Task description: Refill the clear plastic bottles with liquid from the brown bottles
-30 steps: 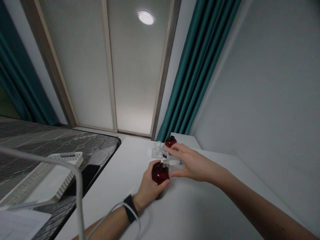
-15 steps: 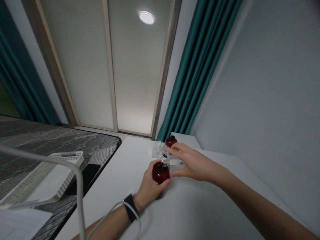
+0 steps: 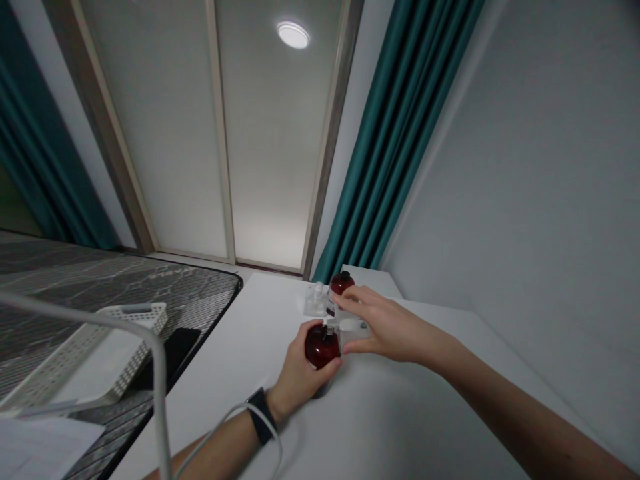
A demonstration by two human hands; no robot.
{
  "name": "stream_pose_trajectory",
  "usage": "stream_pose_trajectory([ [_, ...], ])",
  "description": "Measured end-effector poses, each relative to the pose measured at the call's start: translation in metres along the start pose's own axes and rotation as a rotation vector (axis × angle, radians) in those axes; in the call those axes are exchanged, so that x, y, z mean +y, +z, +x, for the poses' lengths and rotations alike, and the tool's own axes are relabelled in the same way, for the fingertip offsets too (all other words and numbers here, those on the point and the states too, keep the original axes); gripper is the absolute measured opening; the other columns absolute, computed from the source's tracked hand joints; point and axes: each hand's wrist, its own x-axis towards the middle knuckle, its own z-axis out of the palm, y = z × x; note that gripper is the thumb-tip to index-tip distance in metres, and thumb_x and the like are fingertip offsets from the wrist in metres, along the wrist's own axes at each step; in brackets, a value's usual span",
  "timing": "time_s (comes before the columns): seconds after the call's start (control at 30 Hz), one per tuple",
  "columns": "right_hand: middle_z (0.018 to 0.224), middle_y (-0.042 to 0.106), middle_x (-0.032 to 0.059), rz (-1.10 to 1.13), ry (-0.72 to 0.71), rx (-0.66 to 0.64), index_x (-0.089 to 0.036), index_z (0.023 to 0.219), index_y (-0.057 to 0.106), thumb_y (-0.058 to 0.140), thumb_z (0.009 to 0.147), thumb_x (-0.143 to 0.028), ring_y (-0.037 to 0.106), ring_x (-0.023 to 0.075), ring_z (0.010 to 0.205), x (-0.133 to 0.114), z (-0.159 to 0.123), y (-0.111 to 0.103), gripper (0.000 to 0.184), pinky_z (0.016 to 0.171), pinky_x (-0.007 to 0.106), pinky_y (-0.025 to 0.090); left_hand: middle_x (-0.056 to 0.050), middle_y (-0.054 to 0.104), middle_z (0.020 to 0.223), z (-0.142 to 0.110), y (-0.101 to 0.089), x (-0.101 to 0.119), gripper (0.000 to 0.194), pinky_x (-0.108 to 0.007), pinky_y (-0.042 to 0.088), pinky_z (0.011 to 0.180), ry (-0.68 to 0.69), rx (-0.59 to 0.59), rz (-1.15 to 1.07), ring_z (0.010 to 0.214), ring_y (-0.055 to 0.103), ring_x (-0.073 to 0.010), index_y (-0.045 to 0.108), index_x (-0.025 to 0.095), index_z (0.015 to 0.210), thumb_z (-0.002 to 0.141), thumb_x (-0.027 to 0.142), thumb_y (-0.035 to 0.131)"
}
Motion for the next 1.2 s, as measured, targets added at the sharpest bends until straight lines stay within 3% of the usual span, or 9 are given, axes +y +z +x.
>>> stream_pose_trajectory([
  [1.2, 0.134, 0.057, 0.0141, -0.018, -0.028, 0.002, -0.023, 0.147, 0.044, 0.083, 0.075, -0.04, 0.052, 0.0309, 0.124, 0.0001, 0.0006, -0.0009, 0.084, 0.104, 0.047, 0.047, -0.008, 0.064, 0.113, -0.0011, -0.0009, 0.0048, 0.058, -0.044, 0.05, 0.097, -0.017, -0.007, -0.006, 0.104, 0.063, -0.0259, 0.048, 0.019, 0.121, 0.068, 0.023, 0.072],
])
